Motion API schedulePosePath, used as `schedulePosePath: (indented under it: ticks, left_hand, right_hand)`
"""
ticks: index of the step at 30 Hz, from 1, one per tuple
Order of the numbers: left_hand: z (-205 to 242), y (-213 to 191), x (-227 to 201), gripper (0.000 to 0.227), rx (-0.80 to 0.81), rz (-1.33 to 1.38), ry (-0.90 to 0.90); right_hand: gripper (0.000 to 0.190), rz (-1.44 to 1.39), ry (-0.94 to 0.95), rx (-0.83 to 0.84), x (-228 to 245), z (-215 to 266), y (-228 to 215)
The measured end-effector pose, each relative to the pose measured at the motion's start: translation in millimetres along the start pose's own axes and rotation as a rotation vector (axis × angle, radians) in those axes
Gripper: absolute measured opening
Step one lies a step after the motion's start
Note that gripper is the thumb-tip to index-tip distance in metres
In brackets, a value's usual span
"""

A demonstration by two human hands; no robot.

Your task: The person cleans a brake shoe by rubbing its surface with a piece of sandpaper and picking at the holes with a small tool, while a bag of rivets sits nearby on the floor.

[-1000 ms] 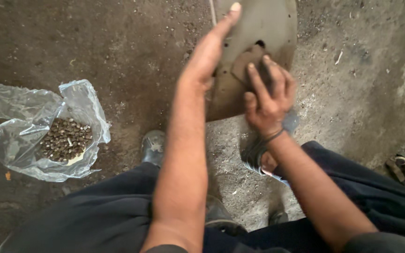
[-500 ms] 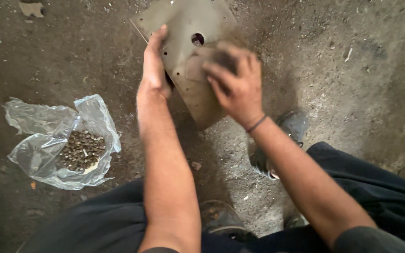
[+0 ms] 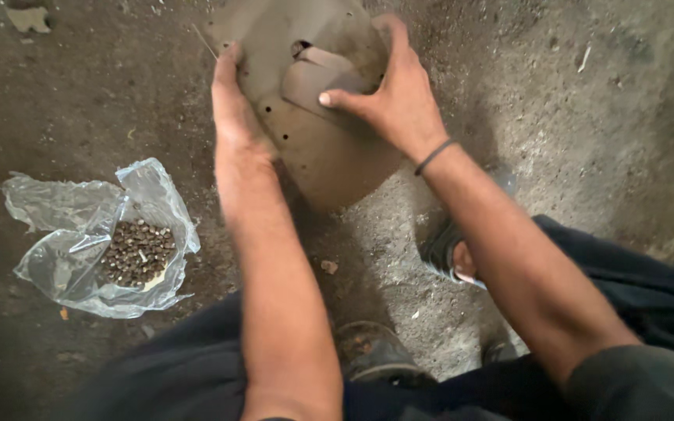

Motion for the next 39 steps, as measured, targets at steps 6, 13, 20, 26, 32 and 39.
schedulePosePath:
  ticks: [6, 13, 20, 26, 32, 39]
  left_hand:
    - [-4, -1, -4, 0.06, 0.007, -0.064, -0.049]
    - [-5, -28, -8, 0.077, -0.326, -1.046, 0.124]
    - [12, -19, 4, 0.108, -0.692, -1.792, -0.146]
    - [15, -4, 5, 0.103, -0.742, -1.842, 0.028]
    - [22, 15, 5, 0.1, -0.812, -1.92, 0.112]
    - [22, 22, 6, 0.097, -0.84, -1.965, 0.185]
  right_hand:
    - [0.117, -0.071, 0.25, -0.028, -19, 21, 27]
    - [0.121, -0.095, 0.603, -0.034, -15, 37, 69]
    - [0.099, -0.206, 0.183, -0.191, -56, 48, 55]
    - [0.035, -0.257, 0.491, -0.163, -186, 74, 35]
    - [0.025, 0.005, 0.243, -0.039, -184, 66, 72]
    - [0.025, -0.005, 0.351, 0.023, -187, 71, 89]
Point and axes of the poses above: each hand's wrist, its own z-axis away from the middle knuckle, its own y-axis out of the palm, x = y × z, the point moved 8 cm from there along -z, towards the middle knuckle, and after that the axes turned 12 degrees about x, right-handed, at the moved point
